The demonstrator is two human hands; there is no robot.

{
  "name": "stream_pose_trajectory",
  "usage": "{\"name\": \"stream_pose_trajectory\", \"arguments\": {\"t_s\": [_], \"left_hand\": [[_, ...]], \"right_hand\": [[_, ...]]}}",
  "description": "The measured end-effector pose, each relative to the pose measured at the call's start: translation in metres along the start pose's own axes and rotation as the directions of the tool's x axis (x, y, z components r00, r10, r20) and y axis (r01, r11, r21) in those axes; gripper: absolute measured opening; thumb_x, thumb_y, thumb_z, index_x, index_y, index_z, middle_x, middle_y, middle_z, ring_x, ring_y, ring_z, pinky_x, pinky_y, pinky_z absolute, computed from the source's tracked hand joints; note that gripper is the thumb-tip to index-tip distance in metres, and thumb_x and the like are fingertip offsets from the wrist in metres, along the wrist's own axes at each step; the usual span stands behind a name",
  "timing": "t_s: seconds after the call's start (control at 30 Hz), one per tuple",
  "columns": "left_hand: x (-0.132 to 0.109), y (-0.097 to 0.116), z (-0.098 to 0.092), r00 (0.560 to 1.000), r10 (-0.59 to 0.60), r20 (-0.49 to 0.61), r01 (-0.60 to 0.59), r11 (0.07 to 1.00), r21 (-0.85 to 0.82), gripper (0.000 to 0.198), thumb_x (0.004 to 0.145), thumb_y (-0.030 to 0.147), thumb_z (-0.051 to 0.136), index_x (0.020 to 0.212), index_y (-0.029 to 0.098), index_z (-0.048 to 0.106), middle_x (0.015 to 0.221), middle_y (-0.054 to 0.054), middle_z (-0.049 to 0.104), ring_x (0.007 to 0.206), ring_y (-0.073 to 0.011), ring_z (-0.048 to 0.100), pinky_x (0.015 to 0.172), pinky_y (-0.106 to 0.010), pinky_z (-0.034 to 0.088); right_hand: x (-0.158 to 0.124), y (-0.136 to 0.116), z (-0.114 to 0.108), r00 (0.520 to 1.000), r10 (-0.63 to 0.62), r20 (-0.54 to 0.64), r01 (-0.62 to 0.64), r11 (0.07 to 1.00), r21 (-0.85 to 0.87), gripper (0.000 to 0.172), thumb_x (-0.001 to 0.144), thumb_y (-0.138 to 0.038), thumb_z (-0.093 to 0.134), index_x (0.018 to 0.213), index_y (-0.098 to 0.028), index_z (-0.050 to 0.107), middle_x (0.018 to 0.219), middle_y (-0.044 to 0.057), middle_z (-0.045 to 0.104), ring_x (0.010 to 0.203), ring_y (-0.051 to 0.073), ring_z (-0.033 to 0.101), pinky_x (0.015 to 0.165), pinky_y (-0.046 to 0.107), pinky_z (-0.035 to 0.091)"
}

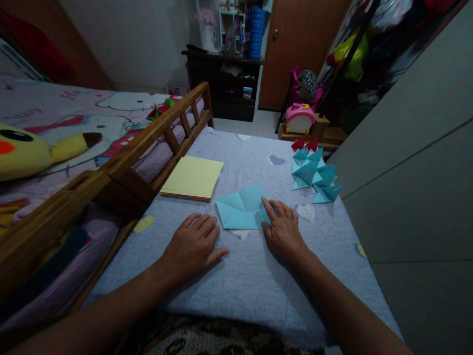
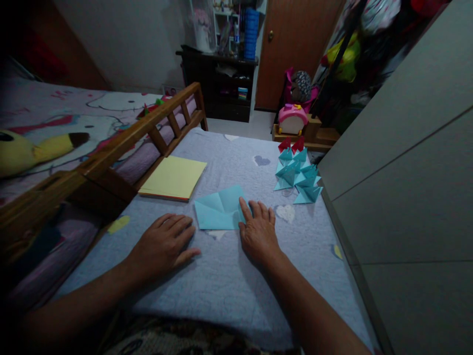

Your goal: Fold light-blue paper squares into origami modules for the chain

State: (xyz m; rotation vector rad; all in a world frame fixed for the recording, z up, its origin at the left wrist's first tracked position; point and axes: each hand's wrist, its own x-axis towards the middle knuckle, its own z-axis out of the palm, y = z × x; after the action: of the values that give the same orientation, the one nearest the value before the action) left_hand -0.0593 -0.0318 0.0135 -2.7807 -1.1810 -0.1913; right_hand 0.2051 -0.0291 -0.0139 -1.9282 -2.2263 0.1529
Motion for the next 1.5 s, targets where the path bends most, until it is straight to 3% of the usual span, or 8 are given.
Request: {"name": "stream_pose_trajectory", "arguments": {"t_s": [0.07, 0.17, 0.33, 0.57, 0.77, 1.2, 1.37, 1.5], "left_hand": [[0.009, 0.006, -0.001, 0.998, -0.014, -0.066, 0.014, 1.0, 0.0, 0.029, 0.094, 0.042, 0.062, 0.096, 0.014, 0.068, 0.108, -0.016, 0.068, 0.103, -0.0327, 0.06, 0.095, -0.05, 0.045], [0.021, 0.02, 0.005, 0.99, 0.102, -0.102, -0.107, 0.993, -0.051, 0.038, 0.096, 0.039, 0.059, 0.125, 0.014, 0.061, 0.126, -0.015, 0.065, 0.118, -0.0312, 0.055, 0.104, -0.048, 0.04], [0.029, 0.031, 0.024, 0.979, 0.194, 0.063, -0.184, 0.973, -0.138, 0.063, 0.098, 0.055, 0.051, 0.145, 0.013, 0.043, 0.145, -0.014, 0.054, 0.133, -0.0297, 0.045, 0.111, -0.046, 0.033], [0.028, 0.029, 0.027, 0.979, 0.197, 0.059, -0.186, 0.971, -0.15, 0.065, 0.098, 0.059, 0.05, 0.147, 0.017, 0.043, 0.145, -0.013, 0.053, 0.131, -0.0303, 0.045, 0.11, -0.044, 0.031], [0.024, 0.029, 0.022, 0.986, 0.167, 0.025, -0.162, 0.976, -0.148, 0.06, 0.094, 0.055, 0.059, 0.138, 0.015, 0.05, 0.136, -0.014, 0.059, 0.122, -0.0299, 0.052, 0.103, -0.043, 0.039], [-0.008, 0.01, 0.028, 0.995, 0.087, -0.051, -0.092, 0.988, -0.127, 0.051, 0.093, 0.038, 0.064, 0.135, 0.012, 0.051, 0.132, -0.016, 0.061, 0.118, -0.0324, 0.056, 0.1, -0.048, 0.047], [-0.005, 0.006, 0.023, 0.994, 0.067, -0.086, -0.082, 0.979, -0.186, 0.039, 0.094, 0.031, 0.06, 0.129, 0.014, 0.054, 0.125, -0.015, 0.063, 0.113, -0.0313, 0.058, 0.096, -0.049, 0.051], [0.002, 0.003, 0.021, 0.994, 0.019, -0.104, -0.045, 0.968, -0.247, 0.033, 0.093, 0.026, 0.057, 0.125, 0.015, 0.057, 0.126, -0.017, 0.061, 0.113, -0.0313, 0.058, 0.093, -0.049, 0.053]], "right_hand": [[0.0, -0.001, 0.0, 1.0, 0.003, 0.008, -0.003, 1.0, 0.004, 0.061, 0.097, -0.027, 0.045, 0.157, -0.026, 0.032, 0.149, 0.012, 0.049, 0.139, 0.035, 0.038, 0.114, 0.058, 0.026], [0.0, -0.001, 0.0, 1.0, 0.009, 0.01, -0.009, 1.0, 0.002, 0.061, 0.097, -0.028, 0.044, 0.157, -0.025, 0.032, 0.151, 0.012, 0.048, 0.14, 0.034, 0.038, 0.115, 0.057, 0.026], [0.0, -0.003, 0.002, 0.999, 0.04, 0.01, -0.04, 0.999, -0.01, 0.063, 0.097, -0.029, 0.041, 0.158, -0.017, 0.026, 0.153, 0.014, 0.046, 0.142, 0.032, 0.036, 0.116, 0.055, 0.024], [0.0, -0.005, 0.005, 0.999, 0.033, -0.027, -0.034, 0.999, -0.013, 0.077, 0.095, -0.049, 0.048, 0.159, -0.016, 0.022, 0.152, 0.015, 0.046, 0.141, 0.036, 0.035, 0.116, 0.058, 0.022], [-0.002, 0.004, 0.0, 0.998, 0.051, -0.038, -0.051, 0.999, -0.012, 0.075, 0.094, -0.044, 0.049, 0.16, -0.022, 0.021, 0.15, 0.014, 0.047, 0.139, 0.037, 0.038, 0.114, 0.062, 0.024], [-0.008, 0.061, -0.008, 0.997, 0.075, 0.003, -0.075, 0.997, -0.002, 0.076, 0.088, -0.035, 0.057, 0.157, -0.021, 0.03, 0.149, 0.017, 0.048, 0.136, 0.04, 0.043, 0.11, 0.061, 0.033], [-0.004, 0.066, -0.009, 0.995, 0.039, -0.097, -0.026, 0.991, 0.134, 0.057, 0.09, -0.026, 0.048, 0.146, -0.017, 0.046, 0.139, 0.017, 0.057, 0.128, 0.035, 0.049, 0.107, 0.056, 0.037], [0.0, 0.053, -0.009, 0.991, -0.009, -0.133, 0.051, 0.946, 0.319, 0.042, 0.094, -0.028, 0.043, 0.132, -0.014, 0.056, 0.118, 0.015, 0.067, 0.109, 0.03, 0.057, 0.099, 0.05, 0.042]]}}
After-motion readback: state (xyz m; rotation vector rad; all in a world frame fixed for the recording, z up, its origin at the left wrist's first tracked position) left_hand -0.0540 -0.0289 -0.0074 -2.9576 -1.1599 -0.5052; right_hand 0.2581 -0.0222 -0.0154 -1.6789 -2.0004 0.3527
